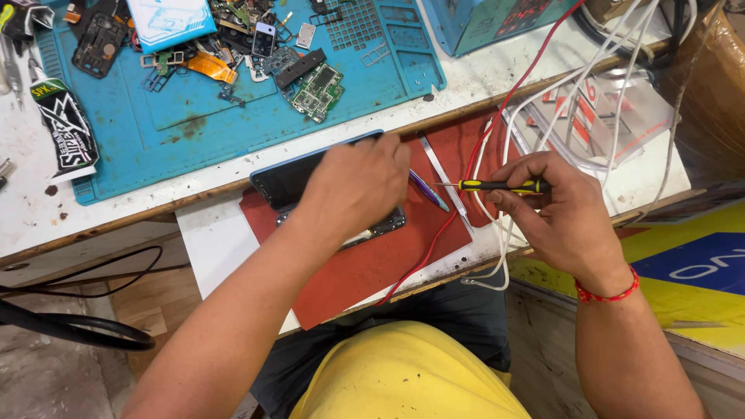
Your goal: The person uses a screwdriver and a metal spudger to disassemble a smartphone on a workbench. They remove screws from the internal frame, disconnect components, and separate the screen assembly from the main body of the device.
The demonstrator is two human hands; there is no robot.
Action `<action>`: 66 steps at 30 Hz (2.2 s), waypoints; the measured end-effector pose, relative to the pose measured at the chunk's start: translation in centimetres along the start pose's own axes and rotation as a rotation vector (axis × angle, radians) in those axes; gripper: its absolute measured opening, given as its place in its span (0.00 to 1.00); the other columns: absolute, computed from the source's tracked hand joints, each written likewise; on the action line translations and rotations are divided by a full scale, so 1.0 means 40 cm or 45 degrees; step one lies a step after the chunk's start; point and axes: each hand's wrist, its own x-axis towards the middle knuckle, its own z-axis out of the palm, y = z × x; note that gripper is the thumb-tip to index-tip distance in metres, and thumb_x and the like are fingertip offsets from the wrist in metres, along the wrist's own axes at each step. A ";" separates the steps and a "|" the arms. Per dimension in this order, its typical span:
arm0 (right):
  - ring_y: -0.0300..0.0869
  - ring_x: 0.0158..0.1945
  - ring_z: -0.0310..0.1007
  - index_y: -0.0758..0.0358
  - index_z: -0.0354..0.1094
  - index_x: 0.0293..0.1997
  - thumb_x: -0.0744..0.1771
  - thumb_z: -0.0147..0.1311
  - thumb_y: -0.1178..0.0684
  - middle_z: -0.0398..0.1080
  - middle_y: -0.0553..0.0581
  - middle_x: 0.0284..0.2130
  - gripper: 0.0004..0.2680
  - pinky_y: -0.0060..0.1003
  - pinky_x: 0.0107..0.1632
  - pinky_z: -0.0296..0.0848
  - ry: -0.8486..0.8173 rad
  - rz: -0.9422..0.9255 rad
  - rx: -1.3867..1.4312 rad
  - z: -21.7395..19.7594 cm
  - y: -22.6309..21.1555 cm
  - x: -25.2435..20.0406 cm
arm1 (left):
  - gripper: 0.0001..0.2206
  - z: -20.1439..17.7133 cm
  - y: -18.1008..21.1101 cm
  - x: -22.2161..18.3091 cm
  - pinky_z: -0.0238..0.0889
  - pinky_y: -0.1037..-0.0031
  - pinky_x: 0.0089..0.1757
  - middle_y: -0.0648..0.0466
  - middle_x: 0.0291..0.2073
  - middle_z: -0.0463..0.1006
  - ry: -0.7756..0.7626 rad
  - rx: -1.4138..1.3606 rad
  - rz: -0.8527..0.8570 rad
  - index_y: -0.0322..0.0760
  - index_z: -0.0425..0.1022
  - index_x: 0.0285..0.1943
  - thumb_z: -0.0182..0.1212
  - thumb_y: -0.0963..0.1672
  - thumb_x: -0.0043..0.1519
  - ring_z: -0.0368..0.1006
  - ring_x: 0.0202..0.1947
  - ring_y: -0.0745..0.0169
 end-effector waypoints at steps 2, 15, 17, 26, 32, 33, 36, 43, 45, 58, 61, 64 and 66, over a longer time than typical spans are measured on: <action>0.38 0.46 0.79 0.69 0.60 0.42 0.67 0.57 0.67 0.75 0.59 0.44 0.07 0.31 0.44 0.81 0.041 0.035 0.107 0.006 0.003 -0.001 | 0.05 0.000 -0.026 0.041 0.68 0.65 0.26 0.51 0.31 0.75 0.108 -0.004 -0.059 0.37 0.74 0.35 0.59 0.44 0.60 0.78 0.29 0.57; 0.39 0.47 0.80 0.69 0.60 0.39 0.66 0.55 0.68 0.73 0.61 0.46 0.06 0.30 0.43 0.82 0.091 0.051 0.129 0.010 0.005 -0.024 | 0.06 0.111 -0.105 0.221 0.74 0.63 0.33 0.46 0.41 0.80 0.170 -0.006 -0.390 0.35 0.79 0.38 0.61 0.39 0.54 0.81 0.36 0.49; 0.39 0.44 0.79 0.69 0.61 0.38 0.66 0.57 0.68 0.74 0.60 0.45 0.06 0.31 0.41 0.80 0.109 0.069 0.082 0.010 0.006 -0.018 | 0.05 0.108 -0.112 0.221 0.74 0.61 0.33 0.45 0.40 0.80 0.180 -0.034 -0.393 0.35 0.80 0.35 0.62 0.38 0.52 0.81 0.36 0.47; 0.38 0.45 0.78 0.69 0.63 0.37 0.66 0.60 0.67 0.75 0.60 0.43 0.06 0.31 0.43 0.82 0.091 -0.006 0.048 0.043 -0.034 -0.004 | 0.12 0.032 -0.126 0.213 0.71 0.55 0.40 0.40 0.34 0.82 0.149 -0.463 -0.662 0.44 0.86 0.39 0.63 0.37 0.51 0.79 0.37 0.38; 0.35 0.40 0.80 0.68 0.64 0.35 0.65 0.61 0.65 0.76 0.57 0.38 0.06 0.30 0.40 0.83 0.083 0.088 0.093 0.089 -0.058 -0.005 | 0.07 -0.030 -0.119 0.123 0.69 0.56 0.43 0.46 0.38 0.80 0.518 -0.554 -0.395 0.38 0.82 0.45 0.66 0.38 0.59 0.77 0.43 0.41; 0.34 0.40 0.80 0.68 0.65 0.34 0.65 0.63 0.64 0.77 0.57 0.36 0.07 0.30 0.40 0.83 0.080 0.068 0.059 0.097 -0.061 -0.005 | 0.08 -0.042 -0.102 0.086 0.69 0.56 0.44 0.47 0.39 0.79 0.649 -0.553 -0.297 0.35 0.80 0.47 0.67 0.39 0.60 0.76 0.45 0.42; 0.37 0.35 0.78 0.68 0.66 0.33 0.63 0.65 0.64 0.76 0.57 0.33 0.07 0.32 0.36 0.77 0.060 -0.129 -0.167 0.110 -0.065 -0.005 | 0.06 -0.067 -0.017 -0.039 0.67 0.60 0.42 0.51 0.41 0.77 0.640 -0.625 -0.306 0.37 0.79 0.46 0.68 0.40 0.62 0.71 0.42 0.47; 0.42 0.32 0.76 0.67 0.66 0.33 0.63 0.67 0.63 0.74 0.58 0.32 0.09 0.34 0.33 0.74 0.055 -0.231 -0.330 0.123 -0.083 0.010 | 0.08 -0.008 0.139 -0.236 0.64 0.64 0.43 0.55 0.46 0.80 0.477 -0.504 -0.429 0.37 0.82 0.45 0.68 0.41 0.57 0.69 0.43 0.54; 0.42 0.31 0.76 0.67 0.66 0.33 0.63 0.67 0.62 0.74 0.58 0.32 0.09 0.35 0.33 0.74 0.045 -0.226 -0.357 0.125 -0.092 0.015 | 0.09 0.010 0.149 -0.259 0.63 0.64 0.44 0.55 0.49 0.80 0.440 -0.446 -0.435 0.36 0.83 0.46 0.68 0.40 0.58 0.69 0.45 0.56; 0.60 0.32 0.74 0.66 0.70 0.36 0.66 0.59 0.49 0.73 0.64 0.29 0.09 0.53 0.34 0.71 -0.390 -0.271 -1.018 0.134 -0.198 0.068 | 0.14 0.037 0.143 -0.279 0.62 0.62 0.48 0.57 0.52 0.79 0.339 -0.468 -0.464 0.39 0.83 0.49 0.63 0.39 0.55 0.69 0.47 0.56; 0.59 0.33 0.75 0.63 0.70 0.34 0.67 0.53 0.51 0.72 0.64 0.28 0.07 0.53 0.36 0.73 -0.664 -0.390 -1.106 0.118 -0.201 0.124 | 0.13 0.038 0.141 -0.277 0.62 0.61 0.47 0.57 0.52 0.79 0.349 -0.499 -0.463 0.38 0.83 0.49 0.63 0.39 0.56 0.69 0.47 0.55; 0.59 0.33 0.75 0.65 0.70 0.35 0.66 0.53 0.52 0.71 0.64 0.29 0.06 0.52 0.35 0.73 -0.780 -0.501 -1.100 0.118 -0.209 0.179 | 0.11 0.035 0.138 -0.273 0.62 0.61 0.46 0.57 0.51 0.79 0.351 -0.530 -0.483 0.37 0.83 0.49 0.64 0.40 0.58 0.70 0.46 0.54; 0.60 0.33 0.74 0.64 0.70 0.36 0.66 0.55 0.47 0.71 0.64 0.28 0.09 0.53 0.36 0.72 -0.832 -0.446 -1.171 0.114 -0.217 0.196 | 0.11 0.033 0.142 -0.272 0.63 0.61 0.47 0.56 0.51 0.80 0.368 -0.525 -0.491 0.38 0.83 0.48 0.64 0.40 0.57 0.70 0.46 0.54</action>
